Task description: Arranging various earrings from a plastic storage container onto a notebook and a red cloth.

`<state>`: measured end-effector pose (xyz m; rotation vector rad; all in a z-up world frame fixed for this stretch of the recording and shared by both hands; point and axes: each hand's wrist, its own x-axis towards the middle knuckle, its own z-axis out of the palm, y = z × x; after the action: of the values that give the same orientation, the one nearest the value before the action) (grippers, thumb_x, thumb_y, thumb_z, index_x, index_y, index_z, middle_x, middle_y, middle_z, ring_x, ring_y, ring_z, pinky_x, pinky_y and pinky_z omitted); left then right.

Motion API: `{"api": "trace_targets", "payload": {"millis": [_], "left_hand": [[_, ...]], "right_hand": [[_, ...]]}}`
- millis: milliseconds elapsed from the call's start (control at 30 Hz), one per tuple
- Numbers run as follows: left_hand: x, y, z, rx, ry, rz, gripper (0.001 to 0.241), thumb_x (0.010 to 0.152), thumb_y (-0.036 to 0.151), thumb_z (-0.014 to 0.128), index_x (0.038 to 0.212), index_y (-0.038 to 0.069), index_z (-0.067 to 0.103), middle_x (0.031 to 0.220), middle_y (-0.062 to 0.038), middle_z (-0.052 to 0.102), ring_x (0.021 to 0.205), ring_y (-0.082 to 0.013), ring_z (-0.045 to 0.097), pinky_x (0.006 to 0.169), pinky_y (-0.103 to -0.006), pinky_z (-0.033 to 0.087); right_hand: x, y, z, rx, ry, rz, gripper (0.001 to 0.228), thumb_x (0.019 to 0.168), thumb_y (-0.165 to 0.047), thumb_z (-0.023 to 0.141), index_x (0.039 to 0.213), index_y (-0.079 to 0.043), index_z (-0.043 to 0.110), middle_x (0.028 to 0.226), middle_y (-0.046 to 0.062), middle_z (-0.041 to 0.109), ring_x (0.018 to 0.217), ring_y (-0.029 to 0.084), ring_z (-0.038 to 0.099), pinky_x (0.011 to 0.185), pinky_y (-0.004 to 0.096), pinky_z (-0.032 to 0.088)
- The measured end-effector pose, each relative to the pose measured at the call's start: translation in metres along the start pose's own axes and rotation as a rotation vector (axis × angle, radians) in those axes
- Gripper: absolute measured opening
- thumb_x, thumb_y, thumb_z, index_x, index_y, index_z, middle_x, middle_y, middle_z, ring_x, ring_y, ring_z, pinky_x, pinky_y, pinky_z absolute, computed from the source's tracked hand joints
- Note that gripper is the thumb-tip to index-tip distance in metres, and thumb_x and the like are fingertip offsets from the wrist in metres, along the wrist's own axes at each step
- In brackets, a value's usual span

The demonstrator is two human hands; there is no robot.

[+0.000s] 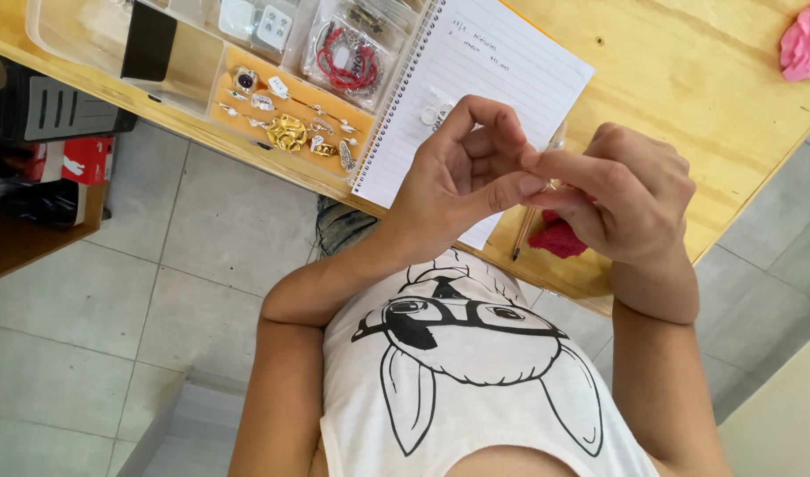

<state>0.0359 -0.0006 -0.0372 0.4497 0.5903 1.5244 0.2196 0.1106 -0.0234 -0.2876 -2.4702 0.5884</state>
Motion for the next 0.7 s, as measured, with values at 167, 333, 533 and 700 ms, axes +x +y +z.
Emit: {"api": "trace_targets", "payload": {"millis": [167, 333, 533, 700], "left_hand": [[0.000, 0.012, 0.005, 0.453, -0.198, 0.040, 0.028, 0.107, 0.042, 0.044, 0.104, 0.015, 0.049, 0.090, 0.007, 0.039, 0.080, -0.0068, 0.037, 0.070, -0.0227, 0.034], [-0.003, 0.020, 0.015, 0.638, -0.168, 0.184, 0.042, 0.110, 0.037, 0.029, 0.078, 0.011, 0.035, 0.071, 0.003, 0.029, 0.067, -0.0129, 0.027, 0.062, -0.0307, 0.028], [-0.004, 0.011, 0.012, 0.808, -0.143, 0.200, 0.044, 0.111, 0.032, 0.028, 0.078, 0.008, 0.044, 0.068, -0.002, 0.035, 0.064, -0.0179, 0.031, 0.060, -0.0352, 0.030], [-0.003, 0.008, 0.012, 0.582, -0.273, 0.205, 0.046, 0.112, 0.026, 0.032, 0.071, 0.013, 0.048, 0.056, 0.004, 0.033, 0.055, -0.0079, 0.033, 0.053, -0.0242, 0.038]], "right_hand": [[0.007, 0.001, 0.009, 0.094, 0.100, -0.081, 0.029, 0.101, -0.020, 0.070, 0.101, 0.009, 0.069, 0.078, 0.010, 0.062, 0.054, 0.019, 0.037, 0.046, 0.033, 0.037], [-0.002, 0.003, 0.011, 0.032, 0.056, -0.072, 0.046, 0.103, -0.040, 0.057, 0.101, 0.006, 0.055, 0.071, 0.013, 0.047, 0.054, 0.026, 0.040, 0.050, 0.040, 0.034], [0.002, 0.011, 0.016, -0.225, 0.005, -0.246, 0.043, 0.109, -0.035, 0.044, 0.088, 0.001, 0.057, 0.065, 0.010, 0.045, 0.052, 0.025, 0.036, 0.052, 0.038, 0.031], [-0.006, 0.024, 0.022, -0.153, 0.207, -0.478, 0.041, 0.107, -0.019, 0.050, 0.070, -0.003, 0.058, 0.056, 0.005, 0.037, 0.042, 0.019, 0.032, 0.040, 0.034, 0.035]]}}
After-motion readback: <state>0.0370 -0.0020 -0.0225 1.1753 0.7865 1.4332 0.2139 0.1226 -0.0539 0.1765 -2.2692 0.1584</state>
